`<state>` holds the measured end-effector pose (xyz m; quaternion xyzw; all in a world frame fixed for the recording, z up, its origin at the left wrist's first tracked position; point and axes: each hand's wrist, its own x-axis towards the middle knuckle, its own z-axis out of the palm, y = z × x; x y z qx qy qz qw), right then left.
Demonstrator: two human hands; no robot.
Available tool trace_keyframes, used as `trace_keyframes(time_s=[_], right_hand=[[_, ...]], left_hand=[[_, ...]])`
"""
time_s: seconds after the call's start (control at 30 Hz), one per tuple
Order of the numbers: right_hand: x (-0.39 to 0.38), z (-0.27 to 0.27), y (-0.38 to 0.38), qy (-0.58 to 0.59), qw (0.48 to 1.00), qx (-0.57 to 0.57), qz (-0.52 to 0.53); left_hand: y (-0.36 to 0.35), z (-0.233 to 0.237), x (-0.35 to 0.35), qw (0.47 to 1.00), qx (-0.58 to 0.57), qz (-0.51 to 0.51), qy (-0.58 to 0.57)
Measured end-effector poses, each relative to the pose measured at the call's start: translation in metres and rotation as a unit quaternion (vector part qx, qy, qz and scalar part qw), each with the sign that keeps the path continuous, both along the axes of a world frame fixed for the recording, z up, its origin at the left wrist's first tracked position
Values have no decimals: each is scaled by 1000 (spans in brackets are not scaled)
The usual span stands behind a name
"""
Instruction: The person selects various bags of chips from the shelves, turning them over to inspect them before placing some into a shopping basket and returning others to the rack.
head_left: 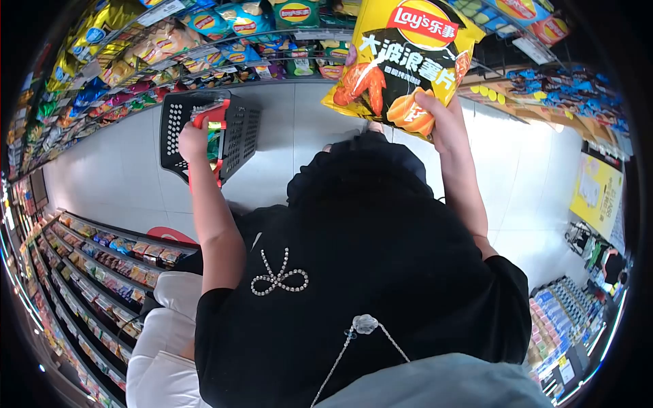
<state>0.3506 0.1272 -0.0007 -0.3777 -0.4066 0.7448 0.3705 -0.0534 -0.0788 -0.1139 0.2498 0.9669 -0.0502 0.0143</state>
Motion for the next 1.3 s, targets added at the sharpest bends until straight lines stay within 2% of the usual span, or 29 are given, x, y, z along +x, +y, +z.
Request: trace_keyframes(time_s=[0.1, 0.13, 0.17, 0.2, 0.23, 0.27, 0.3, 0.33, 0.37, 0.57, 0.7, 0.83, 1.07, 1.3], right_hand=[[2, -9, -3, -40, 999, -12, 0], [5, -18, -5, -87, 996, -7, 8], [-1, -20, -5, -108, 994, 8, 8], [-2, -32, -4, -89, 993, 71, 6], [-13, -35, -2, -57, 995, 72, -23], [-15, -39, -1, -2, 1000, 24, 0], [-19, -34, -3, -5, 1000, -17, 7], [-26, -27, -2, 5, 1000, -14, 20], [-29, -18, 0, 11, 999, -16, 30], [-53, -15, 0, 55, 994, 38, 83], [-65, -4, -6, 36, 993, 39, 102], [-76, 4, -13, 54, 994, 4, 98], [-93, -1, -23, 29, 994, 3, 102], [-99, 4, -31, 17, 996, 31, 77]], left_hand=[[-2, 4, 5, 1000, 16, 5, -3], [-18, -21, -7, 999, 48, 6, -24], [-24, -28, -10, 997, 62, -40, 4], [-24, -38, -19, 995, 91, -27, -30], [-25, -50, -22, 994, 104, -30, 22], [-16, -22, -9, 999, 46, 25, -15], [-12, -6, -5, 997, 39, 35, -49], [-15, -15, -9, 997, 61, 35, -42], [-8, 16, 6, 995, 65, 51, -59], [-11, 18, 6, 995, 80, 33, -55], [-13, 19, 4, 994, 94, 14, -46], [-13, 23, 1, 994, 86, 26, -66], [-16, 7, -15, 994, 89, 15, -67], [-13, 11, -21, 993, 83, 31, -82]])
